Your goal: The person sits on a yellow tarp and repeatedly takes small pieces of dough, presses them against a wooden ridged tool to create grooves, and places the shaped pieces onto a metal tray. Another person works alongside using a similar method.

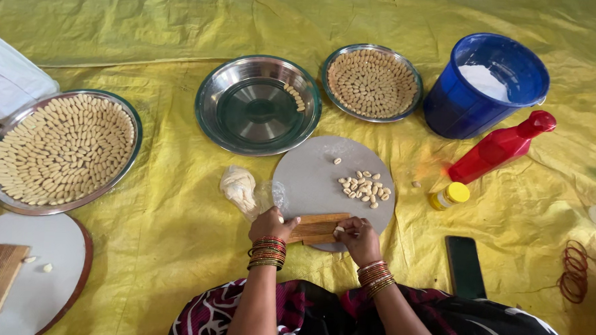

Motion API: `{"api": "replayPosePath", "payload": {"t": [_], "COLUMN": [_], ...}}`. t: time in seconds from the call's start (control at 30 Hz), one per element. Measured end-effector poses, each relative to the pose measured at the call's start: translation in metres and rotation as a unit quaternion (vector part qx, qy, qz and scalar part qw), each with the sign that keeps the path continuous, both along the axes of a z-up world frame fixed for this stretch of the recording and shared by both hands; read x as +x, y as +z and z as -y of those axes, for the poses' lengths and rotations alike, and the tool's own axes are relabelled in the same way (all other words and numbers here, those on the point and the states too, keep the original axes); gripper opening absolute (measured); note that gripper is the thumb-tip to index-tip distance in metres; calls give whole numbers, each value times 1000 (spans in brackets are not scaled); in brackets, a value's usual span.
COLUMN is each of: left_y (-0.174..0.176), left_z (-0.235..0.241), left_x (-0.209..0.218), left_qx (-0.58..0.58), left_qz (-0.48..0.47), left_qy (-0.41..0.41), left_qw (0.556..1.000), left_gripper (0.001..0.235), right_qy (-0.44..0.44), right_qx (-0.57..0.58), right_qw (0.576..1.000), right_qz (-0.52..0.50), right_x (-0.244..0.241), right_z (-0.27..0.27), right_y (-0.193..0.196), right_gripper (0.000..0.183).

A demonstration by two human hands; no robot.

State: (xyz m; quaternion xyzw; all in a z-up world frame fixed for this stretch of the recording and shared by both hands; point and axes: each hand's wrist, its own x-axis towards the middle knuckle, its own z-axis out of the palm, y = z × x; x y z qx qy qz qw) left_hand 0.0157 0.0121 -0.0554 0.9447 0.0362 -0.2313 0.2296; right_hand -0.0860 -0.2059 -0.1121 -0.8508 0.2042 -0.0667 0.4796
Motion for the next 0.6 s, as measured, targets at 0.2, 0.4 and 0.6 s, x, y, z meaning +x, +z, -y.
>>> {"api": "replayPosePath", "payload": {"t": [0.2, 0.4, 0.6], "left_y": [-8, -13, -37], "left_z": [1, 4, 27], "left_x": [-1, -1, 1], "left_qx": [-2, -44, -280], "left_qz": [4, 107, 26], "left_qy": [12, 23, 72], "left_qw": [1000, 993, 957], "left_gripper": [49, 38, 35], "right_qy": [-50, -160, -62], "right_qx": [103, 241, 216], "right_qw": [993, 957, 973], "right_qz": [12, 24, 56], "right_x": [2, 38, 47], "right_z": [13, 40, 59], "right_y": [-7, 4, 36], "right_gripper": [18, 19, 38]}}
